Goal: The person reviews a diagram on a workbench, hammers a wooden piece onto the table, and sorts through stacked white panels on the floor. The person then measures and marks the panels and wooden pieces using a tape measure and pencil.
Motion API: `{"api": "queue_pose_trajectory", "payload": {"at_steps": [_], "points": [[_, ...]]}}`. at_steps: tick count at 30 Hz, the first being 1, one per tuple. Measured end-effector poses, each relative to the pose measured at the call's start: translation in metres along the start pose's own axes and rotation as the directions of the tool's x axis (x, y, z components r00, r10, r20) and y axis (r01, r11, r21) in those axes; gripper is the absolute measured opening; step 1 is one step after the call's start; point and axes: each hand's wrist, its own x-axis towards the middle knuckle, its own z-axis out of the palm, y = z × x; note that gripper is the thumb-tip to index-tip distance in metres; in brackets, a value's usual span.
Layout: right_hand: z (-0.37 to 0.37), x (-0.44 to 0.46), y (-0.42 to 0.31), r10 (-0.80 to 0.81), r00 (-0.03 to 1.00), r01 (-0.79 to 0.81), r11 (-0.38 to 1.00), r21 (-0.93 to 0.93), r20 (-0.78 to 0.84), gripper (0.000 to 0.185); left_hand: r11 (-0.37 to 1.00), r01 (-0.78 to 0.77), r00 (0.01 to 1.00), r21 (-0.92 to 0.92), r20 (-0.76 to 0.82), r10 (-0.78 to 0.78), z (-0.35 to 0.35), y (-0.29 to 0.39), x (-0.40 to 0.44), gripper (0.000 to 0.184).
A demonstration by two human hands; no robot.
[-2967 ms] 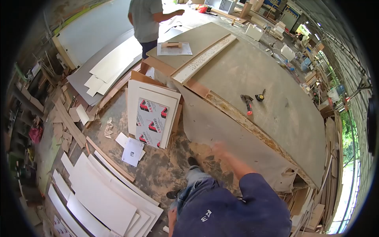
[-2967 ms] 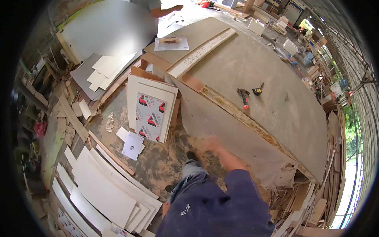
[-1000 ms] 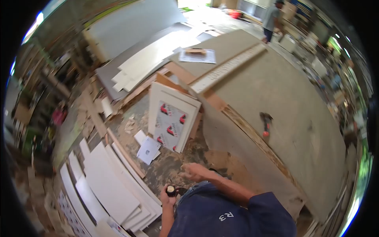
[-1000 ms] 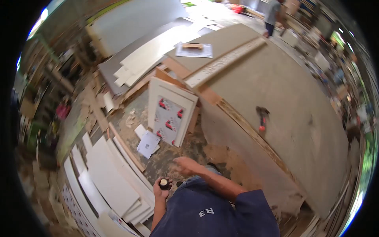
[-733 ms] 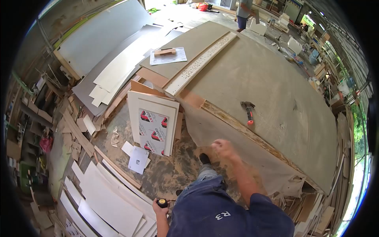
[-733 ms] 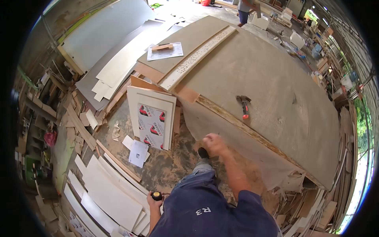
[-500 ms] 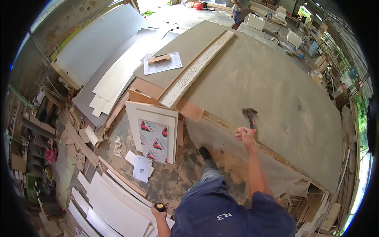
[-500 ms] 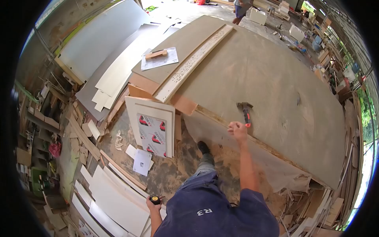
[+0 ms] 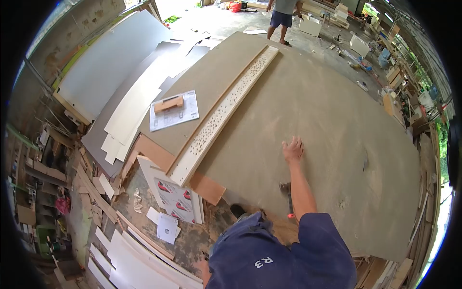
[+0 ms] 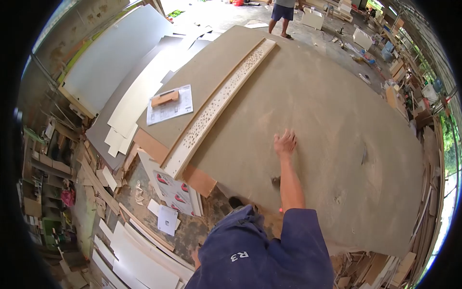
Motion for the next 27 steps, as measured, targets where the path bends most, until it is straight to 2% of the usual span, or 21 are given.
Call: {"api": "queue_pose_trajectory", "payload": {"at_steps": [2, 3, 5, 12, 17, 21, 24, 26, 27], "points": [[0.032, 0.008, 0.016, -0.204, 0.978, 0.180, 0.931, -0.317, -0.043, 0.067, 0.997, -0.051, 0.997, 0.061, 0.053, 0.048, 0.010, 0.012, -0.006, 0.041], [0.031, 0.009, 0.012, -0.200, 0.979, 0.178, 0.934, -0.310, -0.042, 0.067, 0.994, -0.064, 0.995, 0.084, 0.078, 0.057, 0.012, 0.017, -0.008, 0.041], [0.014, 0.002, -0.007, -0.112, 0.992, 0.126, 0.925, -0.358, 0.059, 0.071, 0.989, -0.076, 0.990, 0.124, 0.125, 0.060, 0.017, 0.026, -0.010, 0.040], [0.007, 0.002, -0.013, -0.085, 0.994, 0.108, 0.903, -0.417, 0.072, 0.071, 0.984, -0.083, 0.966, 0.158, 0.256, 0.041, 0.030, 0.048, -0.003, 0.040], [0.009, 0.002, -0.009, -0.117, 0.992, 0.126, 0.913, -0.388, 0.047, 0.071, 0.981, -0.117, 0.947, 0.154, 0.316, 0.063, 0.037, 0.045, 0.017, 0.040], [0.015, 0.003, -0.005, -0.113, 0.993, 0.119, 0.922, -0.368, 0.038, 0.073, 0.970, -0.192, 0.927, 0.149, 0.352, 0.129, 0.035, 0.018, 0.056, 0.040], [0.013, 0.005, -0.002, -0.134, 0.990, 0.139, 0.919, -0.369, 0.038, 0.072, 0.943, -0.304, 0.890, 0.133, 0.393, 0.232, 0.043, -0.013, 0.112, 0.041], [0.012, 0.004, -0.002, -0.131, 0.989, 0.146, 0.944, -0.296, 0.071, 0.073, 0.930, -0.359, 0.860, 0.075, 0.414, 0.298, 0.053, -0.028, 0.150, 0.041], [0.011, 0.004, -0.003, -0.130, 0.988, 0.150, 0.940, -0.307, 0.085, 0.073, 0.913, -0.386, 0.860, 0.133, 0.411, 0.304, 0.050, -0.017, 0.146, 0.043]]}}
